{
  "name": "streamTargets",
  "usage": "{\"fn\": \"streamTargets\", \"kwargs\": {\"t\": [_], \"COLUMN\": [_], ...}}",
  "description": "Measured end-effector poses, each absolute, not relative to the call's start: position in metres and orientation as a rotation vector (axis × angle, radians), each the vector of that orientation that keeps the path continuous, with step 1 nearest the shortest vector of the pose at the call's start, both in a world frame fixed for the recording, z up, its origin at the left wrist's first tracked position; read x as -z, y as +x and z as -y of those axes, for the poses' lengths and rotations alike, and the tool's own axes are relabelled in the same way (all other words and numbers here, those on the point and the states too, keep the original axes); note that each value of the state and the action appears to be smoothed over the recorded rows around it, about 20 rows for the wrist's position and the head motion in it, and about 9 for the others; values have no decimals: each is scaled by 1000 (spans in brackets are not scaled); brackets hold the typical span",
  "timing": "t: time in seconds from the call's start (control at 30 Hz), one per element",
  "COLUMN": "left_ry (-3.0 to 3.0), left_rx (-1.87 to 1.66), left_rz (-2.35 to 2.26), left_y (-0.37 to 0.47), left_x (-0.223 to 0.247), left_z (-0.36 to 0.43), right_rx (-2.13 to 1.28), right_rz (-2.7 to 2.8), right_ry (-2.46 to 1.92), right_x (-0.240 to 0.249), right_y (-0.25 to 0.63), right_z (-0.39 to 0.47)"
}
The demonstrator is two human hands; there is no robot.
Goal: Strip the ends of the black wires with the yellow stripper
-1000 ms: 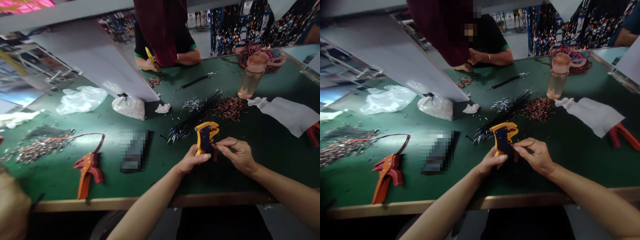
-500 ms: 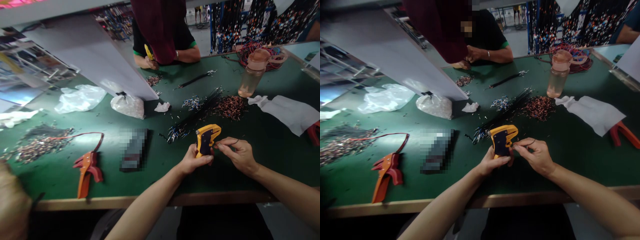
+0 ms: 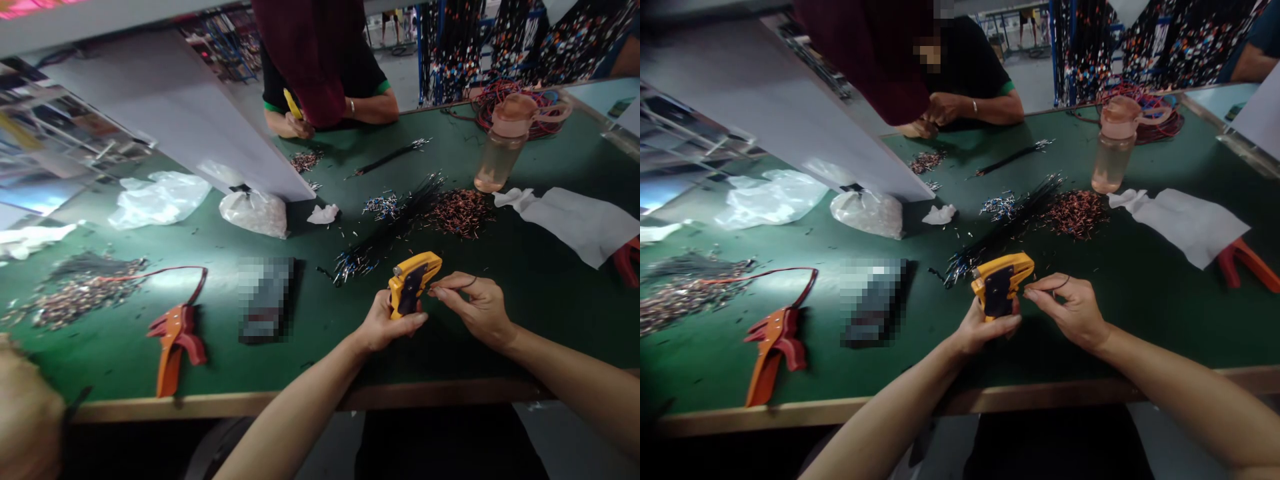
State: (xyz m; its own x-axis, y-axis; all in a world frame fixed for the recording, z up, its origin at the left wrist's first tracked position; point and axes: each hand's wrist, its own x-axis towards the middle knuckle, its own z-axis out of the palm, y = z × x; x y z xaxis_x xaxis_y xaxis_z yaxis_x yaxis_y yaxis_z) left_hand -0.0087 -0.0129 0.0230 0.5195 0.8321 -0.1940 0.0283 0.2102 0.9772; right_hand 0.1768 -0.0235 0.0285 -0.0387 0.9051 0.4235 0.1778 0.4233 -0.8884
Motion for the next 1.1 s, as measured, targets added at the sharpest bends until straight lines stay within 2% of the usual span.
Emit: {"fn": "streamTargets", "kwargs": {"t": [0.43,0.73,1.1], "left_ry": [994,936,1031], "left_rx": [-821,-804,-754], "left_rz": [-717,-707,-682], "left_y": [-18,-17,-13], "left_x": [-1,4,-9], "left_z": [-2,-1,4], "right_rx": [-1099,-940,-1052], "right_rz": [1200,1379,1354], "right_ry": [-967,-1075,-995], "right_x": [-19,-29,-33], "right_y": [183,182,176], "right_z": [18,24,27]}}
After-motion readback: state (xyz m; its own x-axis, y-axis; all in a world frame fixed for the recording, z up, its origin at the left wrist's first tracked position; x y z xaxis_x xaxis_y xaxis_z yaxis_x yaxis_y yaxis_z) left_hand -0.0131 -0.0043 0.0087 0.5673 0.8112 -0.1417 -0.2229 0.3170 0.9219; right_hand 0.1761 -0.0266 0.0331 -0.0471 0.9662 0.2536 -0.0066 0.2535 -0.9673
